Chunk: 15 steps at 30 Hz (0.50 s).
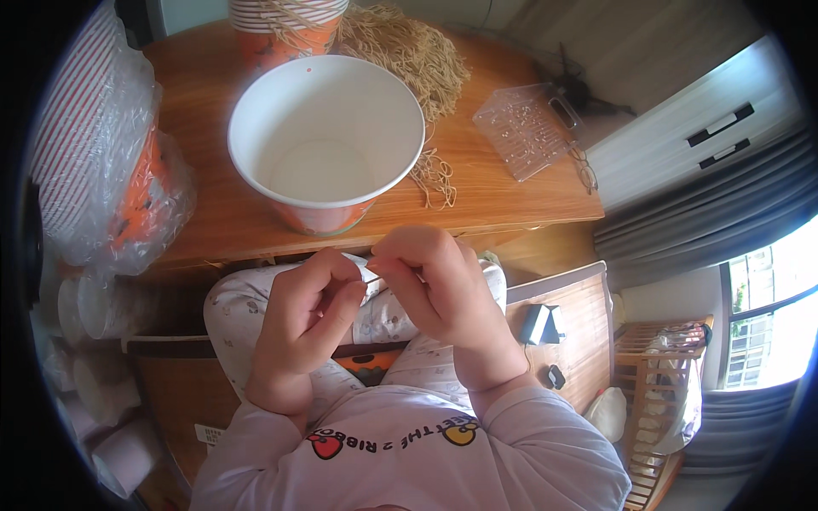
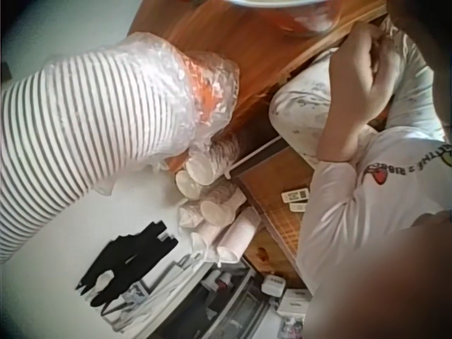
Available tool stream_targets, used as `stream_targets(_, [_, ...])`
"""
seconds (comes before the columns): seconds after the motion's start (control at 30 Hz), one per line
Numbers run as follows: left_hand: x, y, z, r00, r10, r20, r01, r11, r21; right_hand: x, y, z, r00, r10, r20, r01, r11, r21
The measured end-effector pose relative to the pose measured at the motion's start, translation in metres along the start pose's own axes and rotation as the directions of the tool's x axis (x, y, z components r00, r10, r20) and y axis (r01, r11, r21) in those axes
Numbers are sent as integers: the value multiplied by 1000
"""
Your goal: Tying thin string handles onto large paper buckets.
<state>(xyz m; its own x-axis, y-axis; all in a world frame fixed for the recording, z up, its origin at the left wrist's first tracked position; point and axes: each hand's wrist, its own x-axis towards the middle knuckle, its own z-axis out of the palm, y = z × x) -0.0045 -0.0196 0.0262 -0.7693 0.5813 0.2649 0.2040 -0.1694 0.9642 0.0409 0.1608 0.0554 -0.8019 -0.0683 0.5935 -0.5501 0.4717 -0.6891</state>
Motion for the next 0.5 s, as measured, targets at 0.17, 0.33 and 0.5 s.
stream_targets(0.17, [2,0,-4,987,147,-59,-149,988,-41,18,15,-23,983,-16,-180,-11,989,-146])
stream_targets(0.33, [-1,0,-10,957,226,-182,-222,974,45,54,21,-26,965,-247,81,245,753,-611])
stream_targets(0.5, [-3,-2,-4,829,454,-326,-276,839,468,52,18,-13,942,-323,94,321,781,-535])
